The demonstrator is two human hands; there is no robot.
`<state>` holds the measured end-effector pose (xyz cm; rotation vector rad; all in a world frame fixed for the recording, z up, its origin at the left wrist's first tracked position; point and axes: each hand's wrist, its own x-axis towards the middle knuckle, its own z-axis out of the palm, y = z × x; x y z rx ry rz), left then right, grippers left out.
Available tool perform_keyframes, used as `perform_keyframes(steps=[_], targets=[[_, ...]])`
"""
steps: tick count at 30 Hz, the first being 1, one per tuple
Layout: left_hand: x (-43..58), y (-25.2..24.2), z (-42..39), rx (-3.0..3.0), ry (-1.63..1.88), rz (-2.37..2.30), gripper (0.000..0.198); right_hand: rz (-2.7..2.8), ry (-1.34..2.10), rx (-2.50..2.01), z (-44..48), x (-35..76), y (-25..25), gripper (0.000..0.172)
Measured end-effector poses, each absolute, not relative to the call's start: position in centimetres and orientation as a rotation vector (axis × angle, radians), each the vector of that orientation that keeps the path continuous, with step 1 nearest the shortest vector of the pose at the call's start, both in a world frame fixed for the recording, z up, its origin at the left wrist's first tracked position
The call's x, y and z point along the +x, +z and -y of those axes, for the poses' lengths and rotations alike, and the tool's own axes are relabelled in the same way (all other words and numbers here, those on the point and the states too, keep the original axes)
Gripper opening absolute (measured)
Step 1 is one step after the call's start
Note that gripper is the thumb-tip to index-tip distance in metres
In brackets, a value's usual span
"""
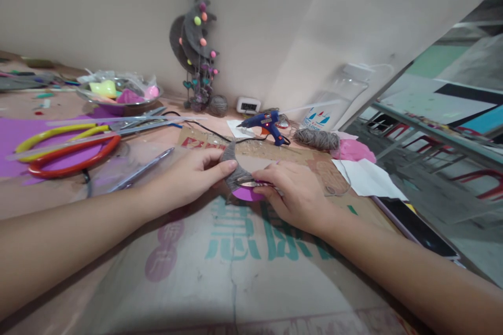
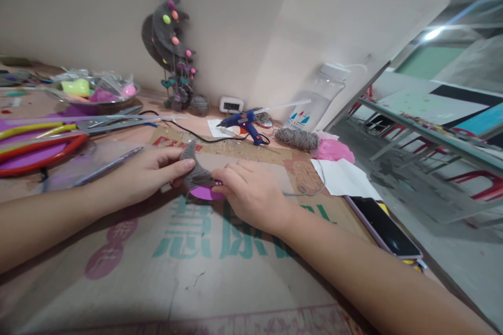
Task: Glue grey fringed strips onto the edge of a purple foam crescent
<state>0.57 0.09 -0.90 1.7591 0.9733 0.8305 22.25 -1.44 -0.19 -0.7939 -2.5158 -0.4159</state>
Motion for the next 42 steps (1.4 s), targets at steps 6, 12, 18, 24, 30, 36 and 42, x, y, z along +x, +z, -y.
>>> perform_keyframes(steps=[6, 12, 18, 24, 30, 36, 42], targets=[[0.6, -1.0, -0.2, 1.787, 0.809, -0.965, 0.026, 2.531, -0.435, -0.745, 1.3, 22.2, -0.2, 0.014], [0.5, -1.1, -0.3, 1.844, 0.807, -0.989, 0.028, 2.542, -0.421, -0.727, 1.2, 22.2, -0.3, 0.016], [0.6, -1.1, -0.2, 1.793, 0.813, -0.986, 0.029, 2.502, -0.353, -0.782, 1.2, 22.4, -0.4, 0.012], [0.6, -1.1, -0.2, 1.742, 0.827, -0.978, 0.029, 2.453, -0.291, -0.795, 1.2, 22.7, -0.4, 0.009], [0.6, -1.1, -0.2, 1.781, 0.837, -0.988, 0.028, 2.496, -0.316, -0.797, 1.3, 22.6, -0.3, 0.008], [0.5, -1.2, -0.1, 1.779, 0.845, -1.014, 0.033, 2.286, -0.06, -0.923, 1.2, 23.0, -0.7, 0.02], [0.5, -1.7, -0.2, 1.707, 0.892, -0.994, 0.037, 2.055, 0.177, -1.174, 0.2, 23.1, -0.8, 0.025]])
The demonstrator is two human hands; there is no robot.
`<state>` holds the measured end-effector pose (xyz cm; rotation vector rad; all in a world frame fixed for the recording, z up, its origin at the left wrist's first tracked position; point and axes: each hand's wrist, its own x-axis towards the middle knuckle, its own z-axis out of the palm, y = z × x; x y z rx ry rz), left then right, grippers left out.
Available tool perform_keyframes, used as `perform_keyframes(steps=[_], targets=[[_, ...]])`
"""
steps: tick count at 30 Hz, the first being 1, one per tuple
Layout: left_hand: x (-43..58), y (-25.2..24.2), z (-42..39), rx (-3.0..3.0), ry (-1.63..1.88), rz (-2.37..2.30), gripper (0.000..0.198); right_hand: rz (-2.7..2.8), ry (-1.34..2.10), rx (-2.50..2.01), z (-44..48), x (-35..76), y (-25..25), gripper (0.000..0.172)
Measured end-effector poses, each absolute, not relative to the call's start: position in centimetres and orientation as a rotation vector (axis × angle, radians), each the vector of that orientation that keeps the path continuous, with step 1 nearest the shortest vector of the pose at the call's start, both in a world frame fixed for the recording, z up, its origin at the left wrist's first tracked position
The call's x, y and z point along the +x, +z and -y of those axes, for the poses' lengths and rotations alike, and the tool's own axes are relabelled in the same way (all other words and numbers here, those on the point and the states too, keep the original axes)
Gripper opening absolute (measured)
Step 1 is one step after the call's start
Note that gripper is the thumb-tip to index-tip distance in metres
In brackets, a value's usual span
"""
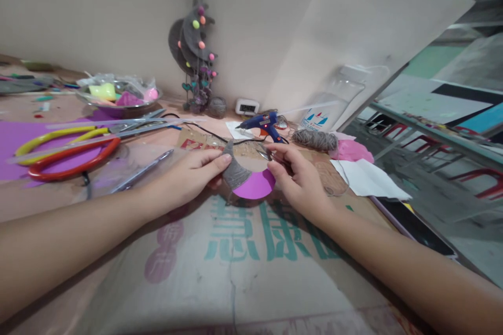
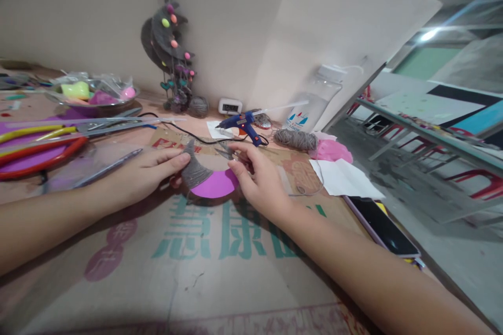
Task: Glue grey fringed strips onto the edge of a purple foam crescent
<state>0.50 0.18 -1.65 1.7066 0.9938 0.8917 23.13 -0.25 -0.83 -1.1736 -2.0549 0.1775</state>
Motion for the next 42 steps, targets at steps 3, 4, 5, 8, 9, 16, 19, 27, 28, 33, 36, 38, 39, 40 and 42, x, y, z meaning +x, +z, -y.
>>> perform_keyframes(steps=[3, 4, 5, 8, 9, 16, 19, 27, 28, 33, 36, 38, 39, 40, 42], targets=[[0.4, -1.7, -0.2, 1.698, 0.905, -1.01, 0.036, 1.983, 0.278, -1.264, -0.2, 23.1, -0.8, 0.027], [0.4, -1.7, -0.2, 1.703, 0.91, -1.02, 0.036, 1.97, 0.288, -1.279, -0.2, 23.1, -0.8, 0.027], [0.4, -1.6, -0.2, 1.709, 0.914, -1.026, 0.037, 1.966, 0.283, -1.285, -0.2, 23.1, -0.8, 0.028], [0.4, -1.5, -0.3, 1.724, 0.92, -1.026, 0.037, 2.021, 0.186, -1.21, 0.1, 23.2, -0.8, 0.028], [0.5, -1.5, -0.3, 1.728, 0.919, -1.025, 0.037, 2.061, 0.138, -1.151, 0.3, 23.2, -0.7, 0.029], [0.4, -1.5, -0.3, 1.796, 0.91, -1.053, 0.038, 2.321, -0.063, -0.894, 1.4, 23.1, -0.3, 0.028], [0.3, -1.4, -0.2, 1.807, 0.873, -1.062, 0.039, 2.284, -0.07, -0.894, 1.2, 23.1, -0.5, 0.026], [0.5, -1.0, -0.2, 1.839, 0.843, -1.065, 0.04, 2.255, -0.089, -0.923, 1.2, 23.3, -0.6, 0.022], [0.5, -1.0, -0.2, 1.842, 0.845, -1.068, 0.039, 2.28, -0.121, -0.908, 1.3, 23.2, -0.6, 0.022], [0.4, -0.8, -0.2, 1.832, 0.858, -1.068, 0.037, 2.429, -0.313, -0.749, 1.2, 22.8, -0.3, 0.018], [0.4, -0.8, -0.2, 1.816, 0.869, -1.083, 0.037, 2.444, -0.371, -0.741, 1.1, 22.7, -0.2, 0.017], [0.4, -0.9, -0.2, 1.809, 0.875, -1.089, 0.037, 2.445, -0.4, -0.769, 1.0, 22.7, -0.2, 0.018], [0.4, -1.0, -0.2, 1.811, 0.876, -1.086, 0.037, 2.449, -0.411, -0.782, 1.0, 22.7, -0.2, 0.018], [0.4, -1.0, -0.2, 1.816, 0.876, -1.085, 0.037, 2.452, -0.421, -0.792, 1.0, 22.7, -0.2, 0.018], [0.4, -1.1, -0.2, 1.826, 0.874, -1.084, 0.038, 2.461, -0.435, -0.801, 1.0, 22.7, -0.2, 0.017]])
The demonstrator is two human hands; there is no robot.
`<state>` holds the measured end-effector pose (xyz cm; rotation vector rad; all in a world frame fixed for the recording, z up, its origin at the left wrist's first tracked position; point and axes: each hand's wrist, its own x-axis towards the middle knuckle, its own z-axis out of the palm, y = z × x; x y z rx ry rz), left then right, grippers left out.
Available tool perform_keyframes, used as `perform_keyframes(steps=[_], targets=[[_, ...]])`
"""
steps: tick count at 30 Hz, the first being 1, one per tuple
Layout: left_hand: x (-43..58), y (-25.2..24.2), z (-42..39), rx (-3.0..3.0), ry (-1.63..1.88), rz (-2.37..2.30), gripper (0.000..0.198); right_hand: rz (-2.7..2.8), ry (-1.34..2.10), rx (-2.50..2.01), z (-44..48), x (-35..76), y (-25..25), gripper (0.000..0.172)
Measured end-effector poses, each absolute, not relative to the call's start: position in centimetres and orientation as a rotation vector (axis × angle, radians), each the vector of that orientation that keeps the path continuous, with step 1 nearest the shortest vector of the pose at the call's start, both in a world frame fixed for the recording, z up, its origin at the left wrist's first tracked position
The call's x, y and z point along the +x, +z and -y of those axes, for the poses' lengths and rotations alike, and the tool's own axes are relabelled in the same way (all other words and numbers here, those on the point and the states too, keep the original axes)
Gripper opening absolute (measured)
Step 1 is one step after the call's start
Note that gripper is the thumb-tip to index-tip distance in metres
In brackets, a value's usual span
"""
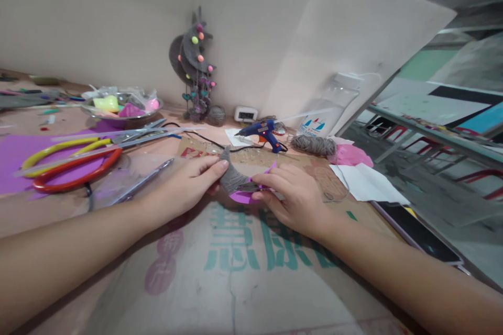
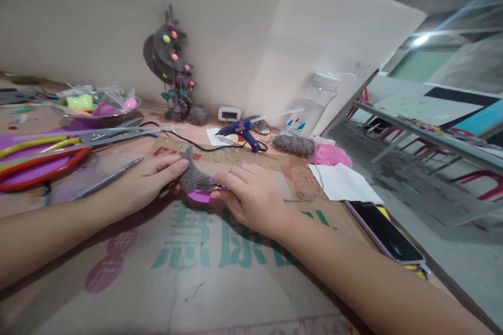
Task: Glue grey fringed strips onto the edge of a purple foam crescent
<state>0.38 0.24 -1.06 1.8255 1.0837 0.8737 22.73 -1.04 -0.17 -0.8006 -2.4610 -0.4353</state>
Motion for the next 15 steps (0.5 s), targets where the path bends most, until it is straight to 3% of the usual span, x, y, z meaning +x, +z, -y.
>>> perform_keyframes(steps=[15], targets=[[0.42, -1.31, -0.24, 1.778, 0.882, -1.049, 0.037, 2.475, -0.476, -0.806, 0.99, 22.71, -0.31, 0.016]])
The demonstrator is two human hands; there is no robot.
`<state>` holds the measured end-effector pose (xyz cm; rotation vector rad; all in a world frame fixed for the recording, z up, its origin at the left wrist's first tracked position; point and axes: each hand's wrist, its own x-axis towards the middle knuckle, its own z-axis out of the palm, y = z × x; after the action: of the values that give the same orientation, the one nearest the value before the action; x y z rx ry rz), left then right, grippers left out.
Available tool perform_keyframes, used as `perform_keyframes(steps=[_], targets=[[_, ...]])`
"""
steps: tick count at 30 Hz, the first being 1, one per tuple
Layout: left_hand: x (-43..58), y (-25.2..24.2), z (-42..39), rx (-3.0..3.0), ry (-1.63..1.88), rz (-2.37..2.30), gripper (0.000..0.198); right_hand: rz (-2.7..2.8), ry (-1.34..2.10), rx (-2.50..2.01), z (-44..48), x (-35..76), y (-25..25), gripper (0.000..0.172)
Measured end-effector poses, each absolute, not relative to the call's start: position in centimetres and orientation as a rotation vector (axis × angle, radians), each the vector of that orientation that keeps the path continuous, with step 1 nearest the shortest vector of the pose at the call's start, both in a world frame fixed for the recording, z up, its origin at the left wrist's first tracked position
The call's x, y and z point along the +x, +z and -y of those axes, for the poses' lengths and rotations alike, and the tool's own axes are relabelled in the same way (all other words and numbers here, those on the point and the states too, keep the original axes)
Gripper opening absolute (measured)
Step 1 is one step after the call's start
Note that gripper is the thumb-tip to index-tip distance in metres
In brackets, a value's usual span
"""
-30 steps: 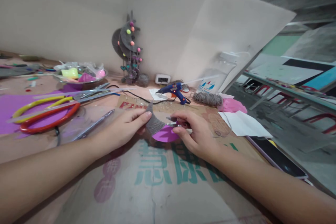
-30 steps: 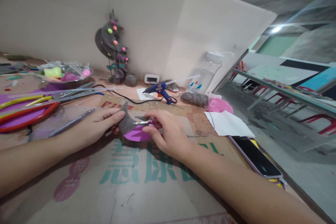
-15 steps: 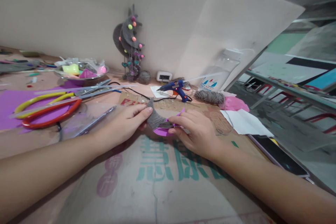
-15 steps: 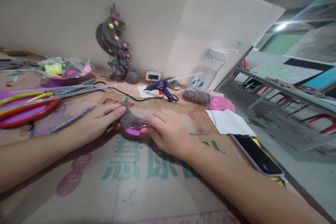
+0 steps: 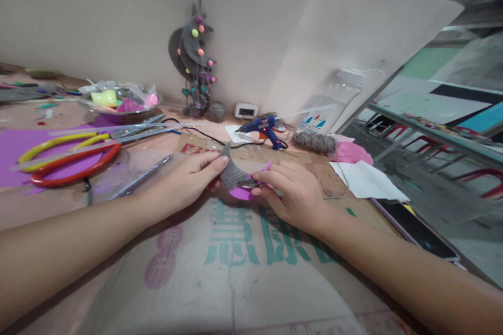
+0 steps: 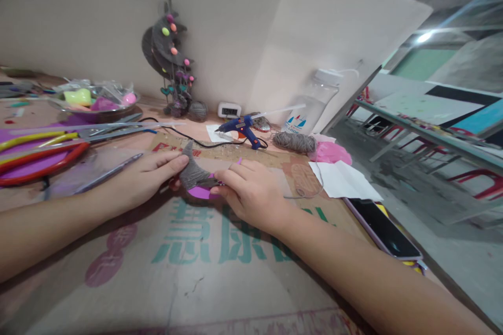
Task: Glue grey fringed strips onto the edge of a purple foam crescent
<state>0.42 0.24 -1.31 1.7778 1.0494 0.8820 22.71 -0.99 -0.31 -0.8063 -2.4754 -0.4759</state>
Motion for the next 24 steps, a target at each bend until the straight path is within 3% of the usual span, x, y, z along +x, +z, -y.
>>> perform_keyframes(steps=[18, 24], targets=[[0.37, -1.14, -0.12, 1.82, 0.88, -1.043, 0.036, 2.495, -0.559, -0.773, 0.77, 22.68, -0.54, 0.017], [0.44, -1.34, -0.25, 1.795, 0.886, -1.059, 0.036, 2.416, -0.389, -0.819, 0.84, 22.84, -0.46, 0.019]])
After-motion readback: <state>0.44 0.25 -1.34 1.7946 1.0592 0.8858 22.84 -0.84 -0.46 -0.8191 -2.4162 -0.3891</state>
